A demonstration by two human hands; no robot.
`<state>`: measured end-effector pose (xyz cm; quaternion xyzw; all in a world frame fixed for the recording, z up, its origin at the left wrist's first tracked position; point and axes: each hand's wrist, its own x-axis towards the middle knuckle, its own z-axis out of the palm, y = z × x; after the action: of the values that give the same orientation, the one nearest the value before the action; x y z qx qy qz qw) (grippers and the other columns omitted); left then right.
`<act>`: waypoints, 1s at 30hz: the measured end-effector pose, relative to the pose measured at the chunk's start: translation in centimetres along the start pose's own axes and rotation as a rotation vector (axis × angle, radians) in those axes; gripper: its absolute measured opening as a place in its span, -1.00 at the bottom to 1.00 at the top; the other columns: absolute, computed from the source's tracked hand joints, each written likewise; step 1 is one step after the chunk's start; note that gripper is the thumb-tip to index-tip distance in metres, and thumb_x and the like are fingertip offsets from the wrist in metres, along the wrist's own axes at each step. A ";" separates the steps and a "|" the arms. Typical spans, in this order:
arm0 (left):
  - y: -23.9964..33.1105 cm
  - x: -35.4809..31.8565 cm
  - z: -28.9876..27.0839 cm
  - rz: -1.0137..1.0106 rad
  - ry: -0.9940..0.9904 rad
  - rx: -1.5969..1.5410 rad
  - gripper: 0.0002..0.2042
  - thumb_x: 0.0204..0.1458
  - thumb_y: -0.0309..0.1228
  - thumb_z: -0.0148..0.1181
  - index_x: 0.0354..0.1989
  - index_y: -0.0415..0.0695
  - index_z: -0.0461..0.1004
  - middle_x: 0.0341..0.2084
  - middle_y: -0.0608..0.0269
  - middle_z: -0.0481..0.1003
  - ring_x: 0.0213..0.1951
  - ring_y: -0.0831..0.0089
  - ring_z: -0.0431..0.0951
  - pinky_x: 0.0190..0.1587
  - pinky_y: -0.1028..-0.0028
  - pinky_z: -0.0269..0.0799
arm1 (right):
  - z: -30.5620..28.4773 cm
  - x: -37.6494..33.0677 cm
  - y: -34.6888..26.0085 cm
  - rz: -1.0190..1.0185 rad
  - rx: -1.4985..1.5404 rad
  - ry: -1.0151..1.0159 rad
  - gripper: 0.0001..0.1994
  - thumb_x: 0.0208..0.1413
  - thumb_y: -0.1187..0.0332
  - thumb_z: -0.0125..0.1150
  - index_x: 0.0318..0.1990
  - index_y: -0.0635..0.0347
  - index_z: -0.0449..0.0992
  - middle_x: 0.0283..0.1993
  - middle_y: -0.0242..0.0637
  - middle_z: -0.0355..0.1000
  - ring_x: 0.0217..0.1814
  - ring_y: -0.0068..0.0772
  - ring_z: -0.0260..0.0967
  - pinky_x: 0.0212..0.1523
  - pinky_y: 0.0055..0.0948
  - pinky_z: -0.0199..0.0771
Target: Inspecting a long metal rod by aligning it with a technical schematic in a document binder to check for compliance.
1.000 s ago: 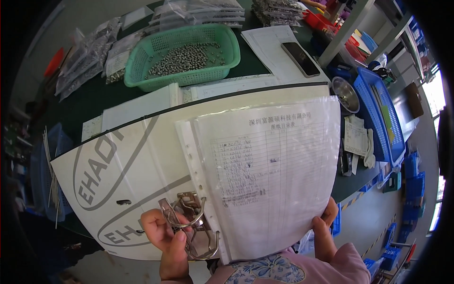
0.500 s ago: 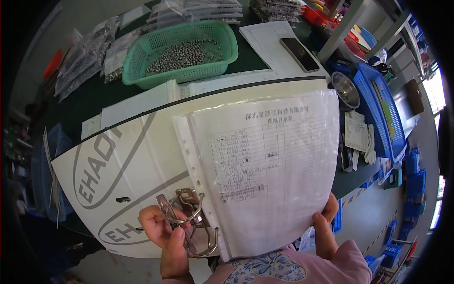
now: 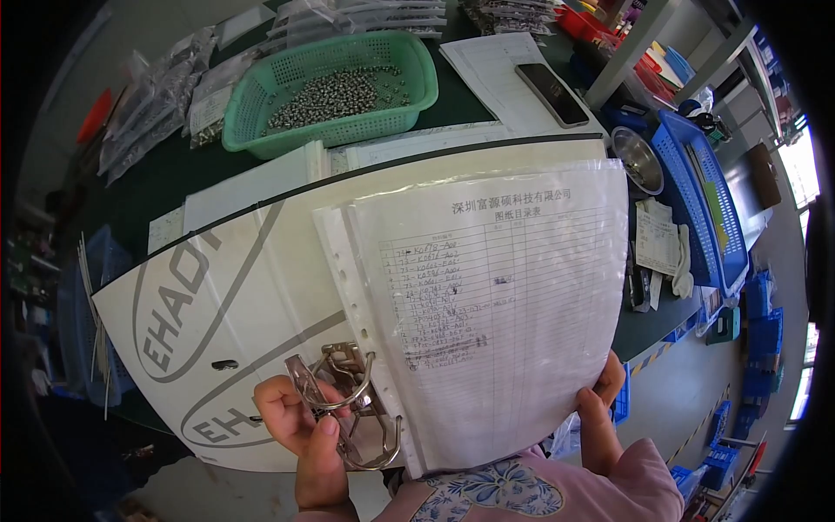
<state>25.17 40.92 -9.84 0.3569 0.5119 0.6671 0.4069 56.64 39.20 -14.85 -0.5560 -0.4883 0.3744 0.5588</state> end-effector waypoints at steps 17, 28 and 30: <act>-0.1 -0.1 0.4 0.058 0.039 0.018 -0.53 -0.24 -0.22 0.21 -0.29 -0.18 0.10 -0.64 0.22 0.31 -0.64 0.58 0.30 -0.58 0.67 0.24 | 0.4 0.0 -0.1 -0.015 0.004 0.006 -0.39 -0.35 0.12 0.11 -0.22 0.58 0.31 -0.39 -0.23 0.38 -0.37 -0.51 0.28 -0.34 -0.62 0.23; -0.1 0.0 0.4 0.047 0.023 0.022 -0.54 -0.25 -0.23 0.21 -0.29 -0.17 0.10 -0.63 0.22 0.31 -0.64 0.58 0.31 -0.57 0.67 0.26 | 0.1 0.0 0.4 -0.026 0.003 -0.010 -0.39 -0.34 0.09 0.13 -0.24 0.57 0.32 -0.38 -0.21 0.39 -0.37 -0.50 0.29 -0.32 -0.61 0.23; -0.2 0.1 0.3 0.044 0.025 0.011 -0.54 -0.25 -0.23 0.21 -0.29 -0.17 0.10 -0.63 0.22 0.31 -0.64 0.58 0.30 -0.57 0.67 0.26 | 0.2 0.0 0.3 -0.029 -0.005 -0.002 -0.39 -0.34 0.09 0.13 -0.24 0.56 0.32 -0.38 -0.21 0.39 -0.37 -0.50 0.29 -0.32 -0.62 0.23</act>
<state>25.44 41.19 -9.92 0.3620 0.5124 0.6776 0.3837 56.45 39.31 -15.13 -0.5499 -0.4977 0.3655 0.5624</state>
